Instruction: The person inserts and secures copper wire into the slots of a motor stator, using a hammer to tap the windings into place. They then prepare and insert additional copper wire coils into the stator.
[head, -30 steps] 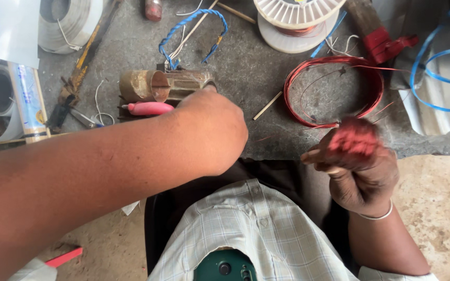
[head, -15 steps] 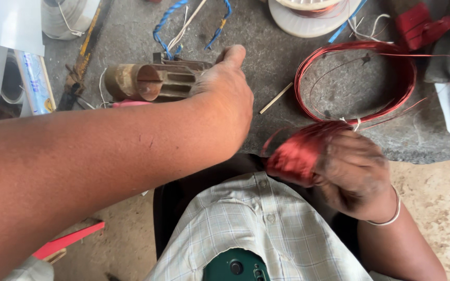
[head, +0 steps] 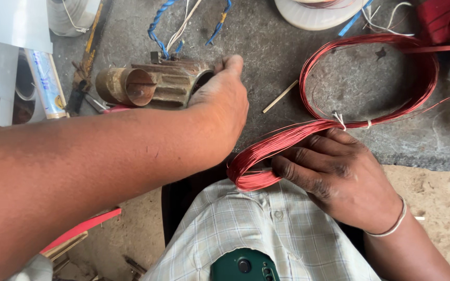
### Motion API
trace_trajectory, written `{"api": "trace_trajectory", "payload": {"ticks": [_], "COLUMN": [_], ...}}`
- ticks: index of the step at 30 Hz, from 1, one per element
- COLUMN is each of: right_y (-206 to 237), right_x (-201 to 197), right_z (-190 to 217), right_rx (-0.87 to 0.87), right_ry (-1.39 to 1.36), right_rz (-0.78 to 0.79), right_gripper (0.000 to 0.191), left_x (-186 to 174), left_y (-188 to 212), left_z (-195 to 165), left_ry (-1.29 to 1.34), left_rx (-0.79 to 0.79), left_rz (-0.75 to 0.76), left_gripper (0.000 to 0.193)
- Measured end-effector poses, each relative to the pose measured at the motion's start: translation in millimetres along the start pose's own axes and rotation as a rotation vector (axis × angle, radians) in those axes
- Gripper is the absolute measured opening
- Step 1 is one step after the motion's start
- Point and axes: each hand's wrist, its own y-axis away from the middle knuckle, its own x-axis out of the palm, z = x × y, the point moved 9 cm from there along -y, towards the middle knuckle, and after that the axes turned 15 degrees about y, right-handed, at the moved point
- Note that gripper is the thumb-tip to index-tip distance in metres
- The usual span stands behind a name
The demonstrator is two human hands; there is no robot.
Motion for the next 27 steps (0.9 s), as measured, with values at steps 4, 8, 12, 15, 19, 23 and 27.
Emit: {"api": "trace_trajectory", "payload": {"ticks": [4,8,12,15,19,23,27], "right_y": [5,1,-14,-28,-36,-42,-59], "right_x": [5,9,23,29,26,36,35], "right_z": [-1,3,12,18,9,-2,-1], "right_rx": [-0.004,0.017,0.072,0.105,0.145,0.19,0.186], "right_ry": [0.025,0.083,0.145,0.132,0.089,0.024,-0.116], "right_rz": [0.013,0.015,0.117,0.138,0.116,0.175,0.032], "right_gripper": [0.038,0.038,0.04,0.044,0.045,0.039,0.033], "left_x": [-12,-26,-23,-20,-26,-44,-40], "left_y": [9,16,23,26,30,62,140], "left_z": [10,23,24,25,33,47,71], "left_ry": [0.364,0.558,0.554,0.404,0.389,0.323,0.449], "left_rx": [0.031,0.025,0.039,0.038,0.039,0.049,-0.09], "left_rz": [-0.035,-0.186,-0.191,-0.144,-0.09,-0.281,-0.769], "left_gripper": [0.038,0.029,0.026,0.037,0.064,0.07,0.054]}}
